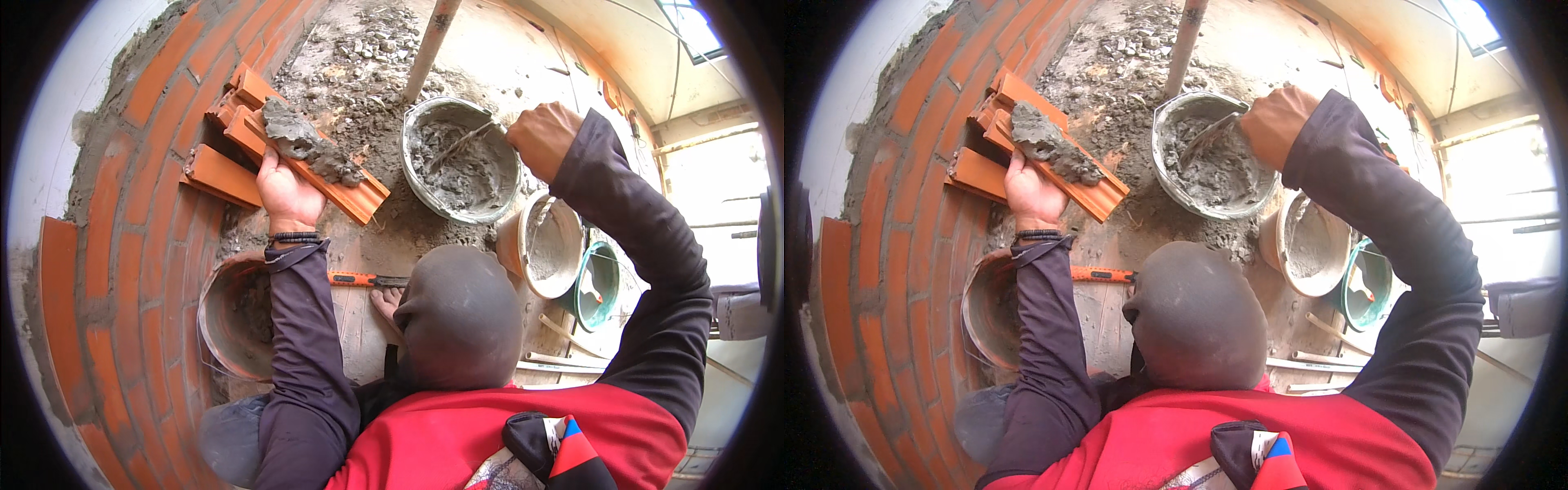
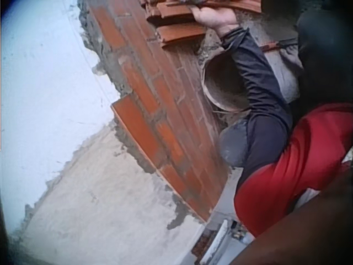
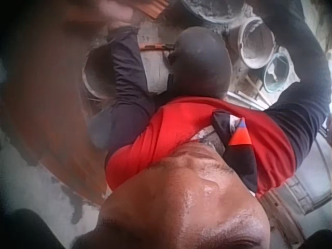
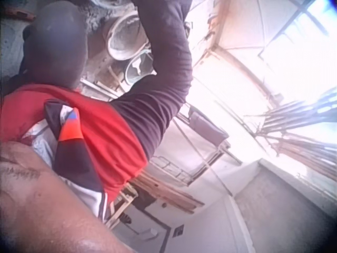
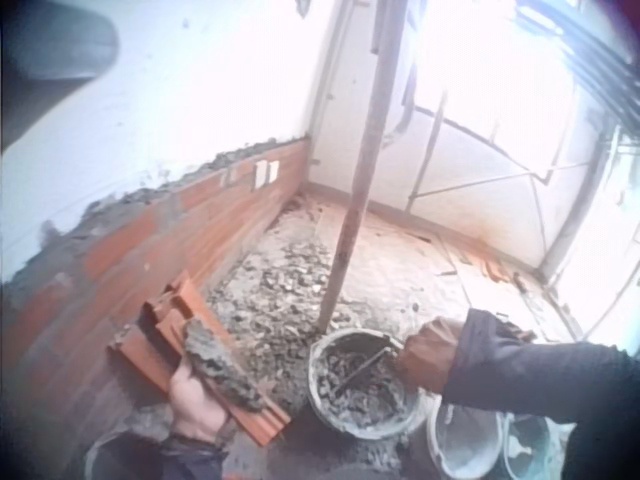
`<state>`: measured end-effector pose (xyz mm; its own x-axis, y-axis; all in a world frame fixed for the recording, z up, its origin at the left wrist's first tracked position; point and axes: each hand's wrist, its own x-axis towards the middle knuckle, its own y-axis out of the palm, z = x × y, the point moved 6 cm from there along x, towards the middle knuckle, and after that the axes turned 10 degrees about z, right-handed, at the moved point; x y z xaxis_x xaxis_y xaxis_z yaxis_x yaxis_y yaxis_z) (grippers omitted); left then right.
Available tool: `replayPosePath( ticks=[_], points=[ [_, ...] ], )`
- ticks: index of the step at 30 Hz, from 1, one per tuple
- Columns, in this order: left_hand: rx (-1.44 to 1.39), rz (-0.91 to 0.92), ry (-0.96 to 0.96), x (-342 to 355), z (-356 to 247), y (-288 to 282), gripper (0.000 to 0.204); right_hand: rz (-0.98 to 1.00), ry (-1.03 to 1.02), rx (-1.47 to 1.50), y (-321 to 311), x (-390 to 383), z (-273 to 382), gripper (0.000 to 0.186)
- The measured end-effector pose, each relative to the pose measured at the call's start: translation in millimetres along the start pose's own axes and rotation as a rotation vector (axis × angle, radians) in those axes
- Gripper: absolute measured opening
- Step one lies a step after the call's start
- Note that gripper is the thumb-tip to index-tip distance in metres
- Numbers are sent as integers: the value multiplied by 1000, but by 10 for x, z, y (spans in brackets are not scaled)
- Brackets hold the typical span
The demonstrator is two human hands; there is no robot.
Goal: The person applies mortar from a bucket to a brick wall using a trowel and then places a thin brick tile onto the wall.
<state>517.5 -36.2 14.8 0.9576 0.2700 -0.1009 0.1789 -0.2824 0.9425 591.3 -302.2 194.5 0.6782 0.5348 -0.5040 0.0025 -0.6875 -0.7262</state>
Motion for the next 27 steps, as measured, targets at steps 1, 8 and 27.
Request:
replayPosePath(
  ticks=[1, 8, 27],
  points=[
    [-10, 19, -13, 15, 44, 30, 46, 58, 61, 29, 97, 30, -79, 19],
    [-25, 52, -34, 76, 153, 110, 46, 84, 260, 111, 309, 674, -64, 18],
    [-46, 85, -70, 56, 182, 120, 45, 256, 198, 124, 1102, 483, 54, 23]
  ],
)
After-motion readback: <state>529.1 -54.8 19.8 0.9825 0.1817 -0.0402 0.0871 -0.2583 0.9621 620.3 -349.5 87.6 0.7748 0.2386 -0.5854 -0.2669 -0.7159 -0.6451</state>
